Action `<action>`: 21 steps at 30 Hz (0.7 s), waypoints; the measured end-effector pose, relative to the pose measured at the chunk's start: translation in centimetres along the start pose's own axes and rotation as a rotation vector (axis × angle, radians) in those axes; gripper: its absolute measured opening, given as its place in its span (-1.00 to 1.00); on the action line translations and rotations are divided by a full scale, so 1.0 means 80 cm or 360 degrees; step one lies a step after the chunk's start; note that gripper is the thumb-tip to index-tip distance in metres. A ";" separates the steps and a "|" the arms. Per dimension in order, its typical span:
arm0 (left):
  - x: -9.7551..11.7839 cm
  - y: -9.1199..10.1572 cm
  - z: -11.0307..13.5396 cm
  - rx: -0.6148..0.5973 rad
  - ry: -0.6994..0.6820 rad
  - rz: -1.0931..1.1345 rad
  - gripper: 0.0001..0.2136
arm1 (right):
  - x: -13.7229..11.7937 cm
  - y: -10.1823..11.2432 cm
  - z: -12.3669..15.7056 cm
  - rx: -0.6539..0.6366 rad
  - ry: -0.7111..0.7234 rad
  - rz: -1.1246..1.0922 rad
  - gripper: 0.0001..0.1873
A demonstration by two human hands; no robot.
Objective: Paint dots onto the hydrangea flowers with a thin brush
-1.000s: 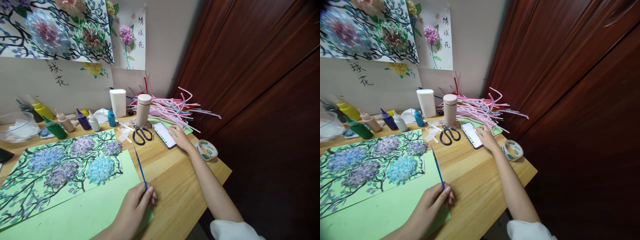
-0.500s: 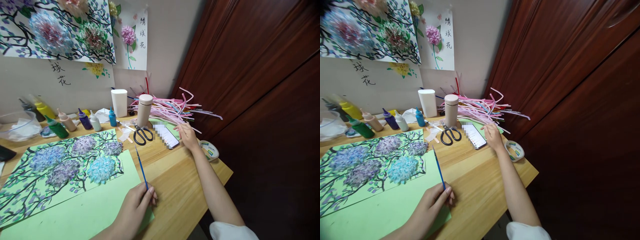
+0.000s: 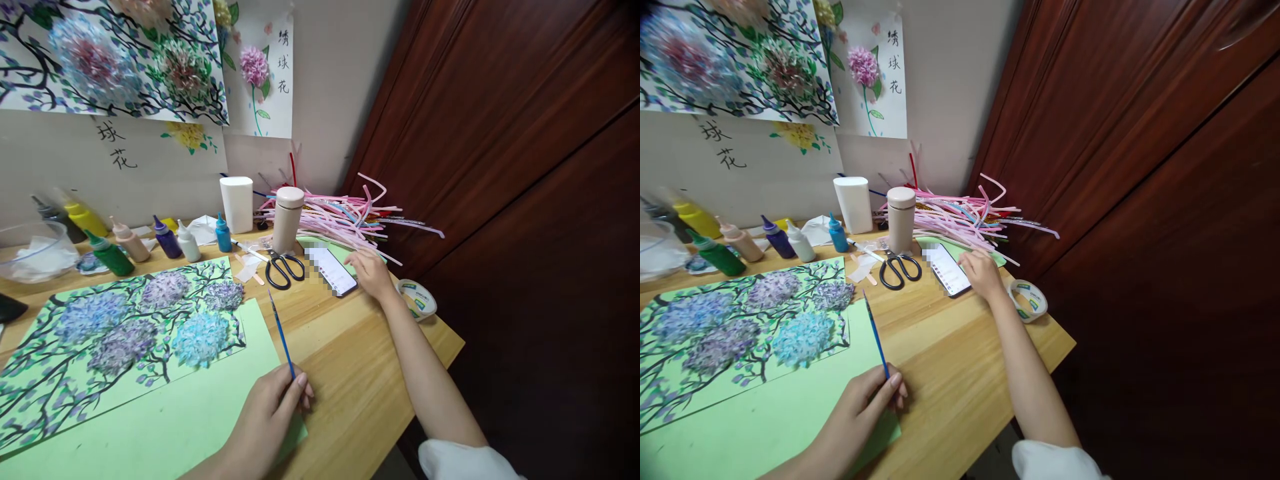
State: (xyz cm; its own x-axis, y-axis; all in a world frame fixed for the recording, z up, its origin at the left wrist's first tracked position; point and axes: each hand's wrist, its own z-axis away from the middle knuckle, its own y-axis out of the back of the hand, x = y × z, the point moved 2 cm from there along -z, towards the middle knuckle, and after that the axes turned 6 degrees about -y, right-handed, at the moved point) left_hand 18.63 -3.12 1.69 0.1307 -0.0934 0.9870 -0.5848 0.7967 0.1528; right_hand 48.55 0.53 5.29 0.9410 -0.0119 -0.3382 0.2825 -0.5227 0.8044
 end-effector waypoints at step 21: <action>0.002 0.000 0.001 0.0001 0.0017 0.0016 -0.64 | 0.020 -0.006 0.006 -0.0228 -0.0442 -0.0161 -0.72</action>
State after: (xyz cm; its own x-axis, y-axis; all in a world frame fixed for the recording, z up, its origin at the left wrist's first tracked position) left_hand 18.61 -3.18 1.87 0.1335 -0.0791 0.9879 -0.5868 0.7970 0.1431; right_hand 49.80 0.37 4.17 0.8256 -0.2086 -0.5242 0.4136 -0.4082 0.8138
